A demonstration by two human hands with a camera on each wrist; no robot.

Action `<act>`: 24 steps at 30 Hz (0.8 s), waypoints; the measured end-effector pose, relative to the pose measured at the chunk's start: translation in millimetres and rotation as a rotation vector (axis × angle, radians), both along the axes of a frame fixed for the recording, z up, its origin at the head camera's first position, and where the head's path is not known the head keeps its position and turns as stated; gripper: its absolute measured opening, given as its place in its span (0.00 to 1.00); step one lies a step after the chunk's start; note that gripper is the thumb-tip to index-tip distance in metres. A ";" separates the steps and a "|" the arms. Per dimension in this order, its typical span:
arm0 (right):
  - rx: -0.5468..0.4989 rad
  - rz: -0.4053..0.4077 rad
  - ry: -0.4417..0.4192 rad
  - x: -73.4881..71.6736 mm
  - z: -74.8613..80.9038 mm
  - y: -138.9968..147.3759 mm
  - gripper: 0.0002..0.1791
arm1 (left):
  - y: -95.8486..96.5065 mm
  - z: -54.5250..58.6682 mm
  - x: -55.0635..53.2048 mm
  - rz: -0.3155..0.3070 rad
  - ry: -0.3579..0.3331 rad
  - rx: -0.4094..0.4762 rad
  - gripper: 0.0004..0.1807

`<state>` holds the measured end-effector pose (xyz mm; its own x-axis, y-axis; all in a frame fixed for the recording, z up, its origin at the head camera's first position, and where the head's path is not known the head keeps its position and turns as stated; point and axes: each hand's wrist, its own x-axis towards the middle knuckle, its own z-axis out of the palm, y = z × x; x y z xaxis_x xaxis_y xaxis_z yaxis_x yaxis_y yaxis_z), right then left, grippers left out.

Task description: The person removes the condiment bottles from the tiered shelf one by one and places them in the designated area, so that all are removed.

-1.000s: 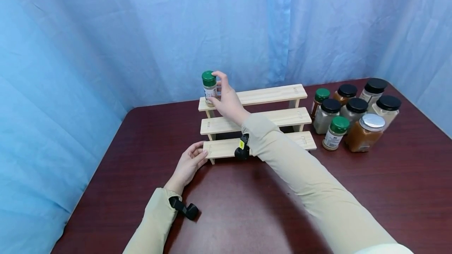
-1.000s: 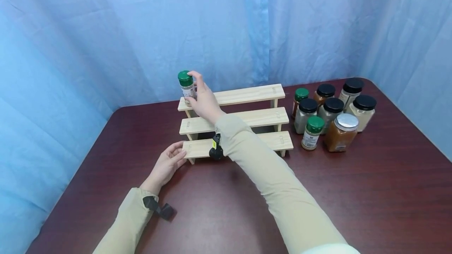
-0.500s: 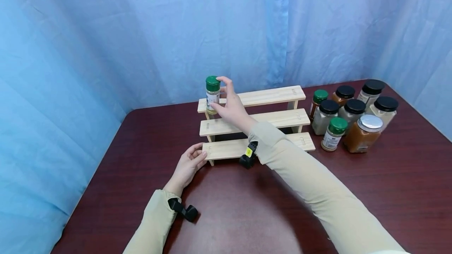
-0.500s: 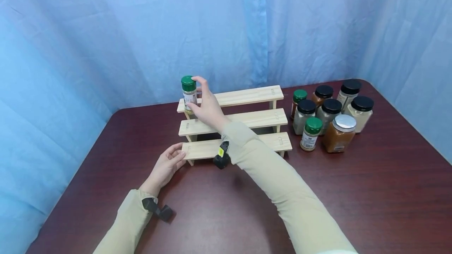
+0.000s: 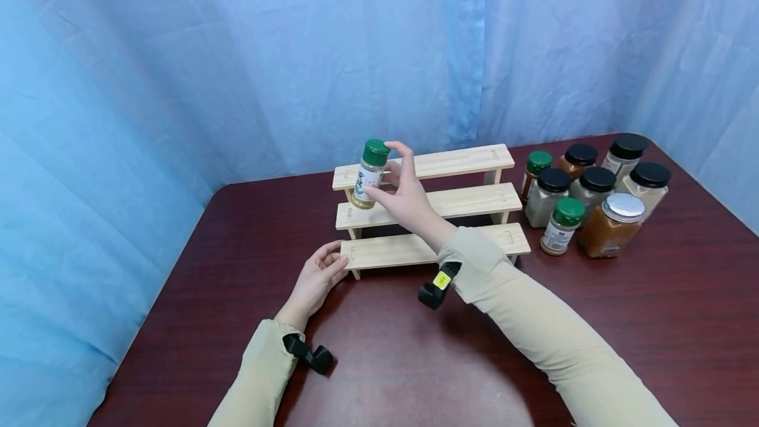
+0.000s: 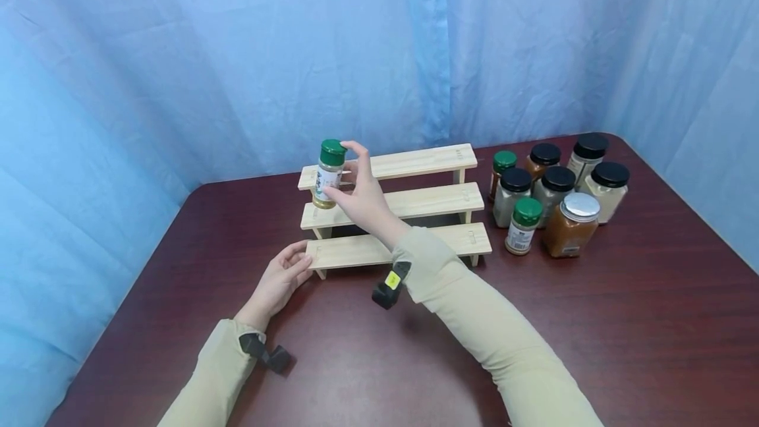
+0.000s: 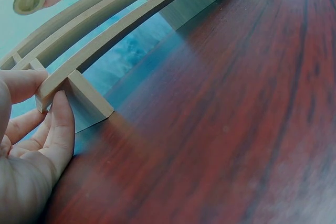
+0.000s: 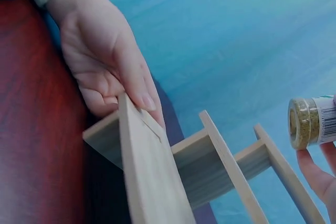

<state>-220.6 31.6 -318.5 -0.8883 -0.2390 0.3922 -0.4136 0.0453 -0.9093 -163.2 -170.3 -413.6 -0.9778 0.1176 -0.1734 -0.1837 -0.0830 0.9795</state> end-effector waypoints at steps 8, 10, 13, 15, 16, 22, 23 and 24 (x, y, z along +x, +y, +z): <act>-0.096 0.053 -0.057 18.2 -9.6 11.5 0.42 | 0.2 -0.2 0.0 0.004 0.004 -0.001 0.27; -0.100 0.064 -0.058 22.5 -10.4 14.3 0.42 | -0.1 0.2 0.3 0.003 0.006 -0.004 0.27; -0.094 0.076 -0.068 28.6 -11.6 18.6 0.42 | -0.7 0.6 0.7 0.003 0.000 -0.007 0.28; -0.083 0.084 -0.069 32.2 -12.2 21.6 0.42 | -1.0 0.8 0.6 0.002 -0.003 -0.009 0.28; -0.079 0.088 -0.070 33.9 -12.3 22.9 0.43 | -1.1 0.9 0.5 0.003 -0.004 -0.009 0.28; -0.089 0.126 -0.061 44.9 -7.8 30.3 0.43 | -1.3 0.9 -0.3 0.000 -0.002 -0.001 0.28; -0.092 0.134 -0.057 47.1 -6.8 31.6 0.43 | -1.0 0.7 -0.3 0.000 -0.002 0.001 0.28; -0.094 0.143 -0.053 49.1 -6.5 33.1 0.43 | -0.9 0.4 -0.3 -0.001 -0.001 0.004 0.28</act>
<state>-171.5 64.8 -325.0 -0.8681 -0.3288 0.3719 -0.3607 -0.0970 -0.9276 -163.5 -171.3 -413.2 -0.9776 0.1190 -0.1737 -0.1845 -0.0866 0.9790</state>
